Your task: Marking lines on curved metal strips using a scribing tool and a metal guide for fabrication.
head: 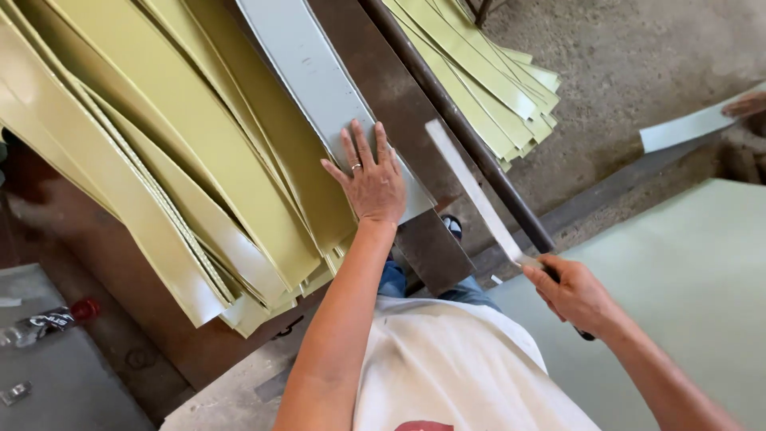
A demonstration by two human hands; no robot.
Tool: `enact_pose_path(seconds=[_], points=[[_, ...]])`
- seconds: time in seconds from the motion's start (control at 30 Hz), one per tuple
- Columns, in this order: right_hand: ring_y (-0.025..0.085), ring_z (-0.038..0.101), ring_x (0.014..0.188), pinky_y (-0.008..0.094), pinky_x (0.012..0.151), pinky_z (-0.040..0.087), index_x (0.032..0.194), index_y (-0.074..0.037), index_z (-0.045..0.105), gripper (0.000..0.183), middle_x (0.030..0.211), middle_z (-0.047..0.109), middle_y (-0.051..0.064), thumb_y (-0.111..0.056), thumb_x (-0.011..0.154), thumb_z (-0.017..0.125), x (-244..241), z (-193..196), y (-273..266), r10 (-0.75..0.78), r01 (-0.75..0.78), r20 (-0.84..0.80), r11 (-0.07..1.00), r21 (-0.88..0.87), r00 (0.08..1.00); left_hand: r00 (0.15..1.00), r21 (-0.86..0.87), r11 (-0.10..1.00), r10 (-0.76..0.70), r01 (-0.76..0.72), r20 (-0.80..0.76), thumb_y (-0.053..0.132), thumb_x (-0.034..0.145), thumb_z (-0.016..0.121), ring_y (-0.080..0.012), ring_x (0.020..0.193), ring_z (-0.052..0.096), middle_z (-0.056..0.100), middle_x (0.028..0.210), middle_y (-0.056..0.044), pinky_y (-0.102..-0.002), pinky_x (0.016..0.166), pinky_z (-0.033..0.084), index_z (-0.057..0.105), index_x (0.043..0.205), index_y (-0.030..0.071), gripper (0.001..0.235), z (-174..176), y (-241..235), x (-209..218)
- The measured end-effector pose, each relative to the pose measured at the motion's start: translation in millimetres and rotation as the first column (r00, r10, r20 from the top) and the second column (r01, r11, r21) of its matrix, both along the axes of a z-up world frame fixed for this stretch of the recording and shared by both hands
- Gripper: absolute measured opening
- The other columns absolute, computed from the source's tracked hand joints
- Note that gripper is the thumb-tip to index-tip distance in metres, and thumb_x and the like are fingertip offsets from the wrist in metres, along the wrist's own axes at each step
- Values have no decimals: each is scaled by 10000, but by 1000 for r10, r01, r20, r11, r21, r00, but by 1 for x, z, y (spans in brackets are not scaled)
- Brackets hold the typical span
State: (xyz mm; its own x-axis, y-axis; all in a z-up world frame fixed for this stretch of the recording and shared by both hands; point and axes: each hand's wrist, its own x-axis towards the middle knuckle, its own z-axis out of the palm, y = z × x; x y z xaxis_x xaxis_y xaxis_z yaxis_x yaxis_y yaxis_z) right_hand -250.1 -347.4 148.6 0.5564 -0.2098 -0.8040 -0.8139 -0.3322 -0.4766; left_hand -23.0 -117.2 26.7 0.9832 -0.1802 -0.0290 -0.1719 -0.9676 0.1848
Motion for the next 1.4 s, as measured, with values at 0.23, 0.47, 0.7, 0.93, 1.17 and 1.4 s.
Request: enact_pose_path(seconds=[0.23, 0.47, 0.7, 0.93, 1.17, 1.4], points=[[92, 322, 423, 315, 366, 289, 1118, -34, 668, 408, 566, 350, -32, -383, 1006, 488, -18, 20, 1, -391, 383, -10, 896, 225, 920, 997, -19, 1000, 5, -4, 74, 374, 1097, 419, -348, 1603, 107, 151, 1731, -87, -710, 1228, 24, 311, 1641, 273, 564, -17, 2, -7], [128, 377, 405, 327, 378, 356, 1132, -89, 736, 435, 545, 381, -7, -448, 1052, 505, -12, 20, 3, -32, 89, -317, 982, 166, 948, 999, -16, 1000, 3, -2, 50, 366, 1067, 439, -346, 1593, 108, 155, 1724, -90, -701, 1224, 58, 309, 1635, 286, 588, -16, -1, -5], [121, 343, 383, 335, 319, 294, 1053, -15, 678, 353, 533, 396, -6, -307, 1008, 485, -7, -16, 6, -316, 354, -171, 889, 291, 933, 998, 8, 1000, 6, -6, 69, 363, 1080, 438, -340, 1603, 113, 159, 1732, -80, -700, 1237, 73, 308, 1640, 294, 579, -21, 0, -4], [133, 357, 354, 331, 299, 293, 994, -27, 677, 478, 508, 399, -8, -441, 1037, 441, 20, -14, 8, -314, 324, -82, 919, 224, 946, 998, 7, 1000, 14, -14, 69, 346, 1096, 428, -336, 1601, 125, 163, 1731, -86, -687, 1238, 75, 310, 1646, 282, 566, -24, 2, -6], [90, 336, 400, 296, 341, 289, 973, -76, 678, 404, 538, 377, -49, -446, 1007, 521, 30, -10, 8, -209, 242, -167, 946, 215, 964, 996, -11, 1000, 13, -12, 88, 338, 1099, 431, -321, 1612, 116, 143, 1739, -79, -671, 1256, 57, 275, 1653, 246, 583, -19, -3, -1], [106, 373, 411, 307, 380, 329, 993, -109, 703, 404, 543, 375, -24, -463, 1011, 508, 24, 3, 37, 32, 0, -300, 995, 104, 953, 1000, -24, 1000, 8, -8, 15, 335, 1079, 403, -318, 1605, 86, 107, 1736, -75, -662, 1252, 24, 247, 1656, 252, 604, -12, 0, -1]])
